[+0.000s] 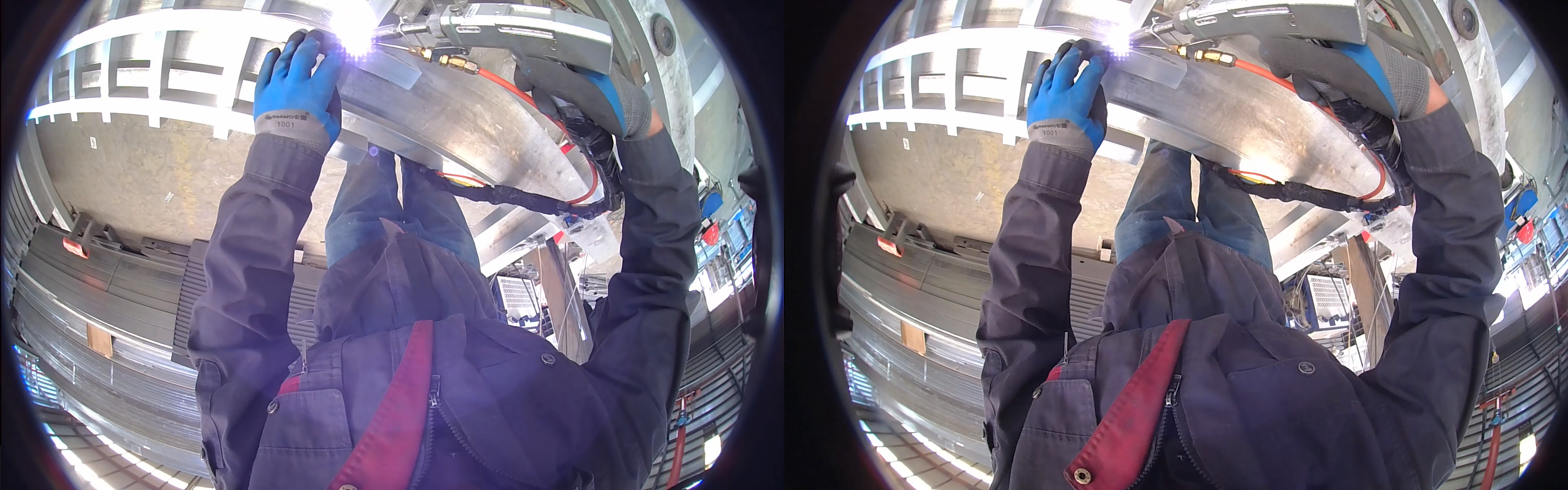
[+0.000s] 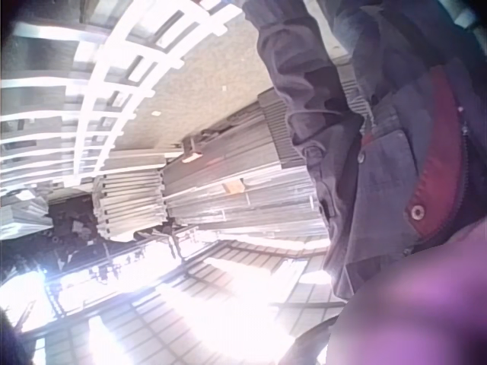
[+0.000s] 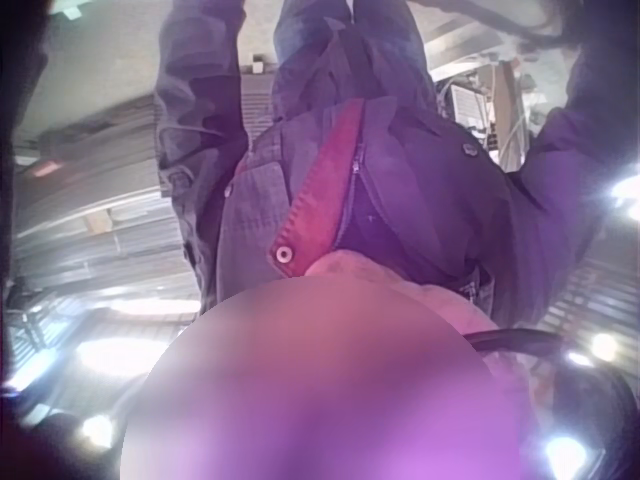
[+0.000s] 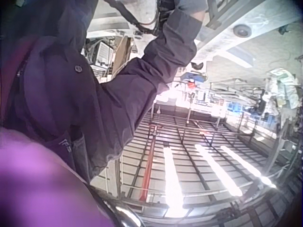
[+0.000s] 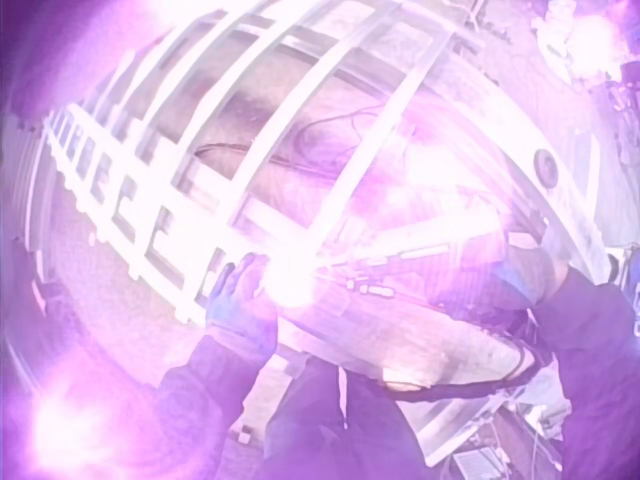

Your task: The person welds joints on a large aluminum ladder-like frame using a handheld welding torch. They repeatedly position the torch, weld seams, and reposition the frame to access different joints.

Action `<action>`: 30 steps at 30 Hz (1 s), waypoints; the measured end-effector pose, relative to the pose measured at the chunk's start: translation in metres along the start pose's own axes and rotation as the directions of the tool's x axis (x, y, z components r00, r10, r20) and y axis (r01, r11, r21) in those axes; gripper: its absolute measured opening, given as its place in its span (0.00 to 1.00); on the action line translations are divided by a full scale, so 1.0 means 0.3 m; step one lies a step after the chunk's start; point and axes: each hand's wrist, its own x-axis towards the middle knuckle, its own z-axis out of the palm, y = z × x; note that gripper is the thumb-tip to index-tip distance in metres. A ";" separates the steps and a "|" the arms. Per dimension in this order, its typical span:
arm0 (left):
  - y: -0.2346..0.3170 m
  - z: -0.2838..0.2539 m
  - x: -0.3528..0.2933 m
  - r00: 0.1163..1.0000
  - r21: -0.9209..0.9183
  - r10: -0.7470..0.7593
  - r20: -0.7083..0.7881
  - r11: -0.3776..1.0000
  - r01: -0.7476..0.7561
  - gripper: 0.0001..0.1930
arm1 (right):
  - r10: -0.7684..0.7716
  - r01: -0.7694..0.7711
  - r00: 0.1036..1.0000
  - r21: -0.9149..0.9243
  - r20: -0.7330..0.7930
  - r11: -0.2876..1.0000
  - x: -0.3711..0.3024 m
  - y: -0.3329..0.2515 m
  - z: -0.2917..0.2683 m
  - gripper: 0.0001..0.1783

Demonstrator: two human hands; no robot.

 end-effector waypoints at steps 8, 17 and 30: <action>-0.001 0.003 -0.003 1.000 0.025 0.005 0.006 1.000 -0.005 0.22 | 0.018 -0.020 1.000 0.230 0.009 0.973 -0.025 0.059 0.014 0.20; -0.001 0.001 -0.006 0.999 0.039 -0.007 0.033 0.999 0.005 0.24 | -0.054 0.053 0.999 0.210 0.003 0.976 -0.040 0.105 0.018 0.20; 0.006 -0.017 0.006 0.999 0.034 0.007 0.041 0.999 -0.008 0.23 | 0.293 0.035 0.917 0.789 -0.269 0.614 -0.390 -0.040 0.245 0.36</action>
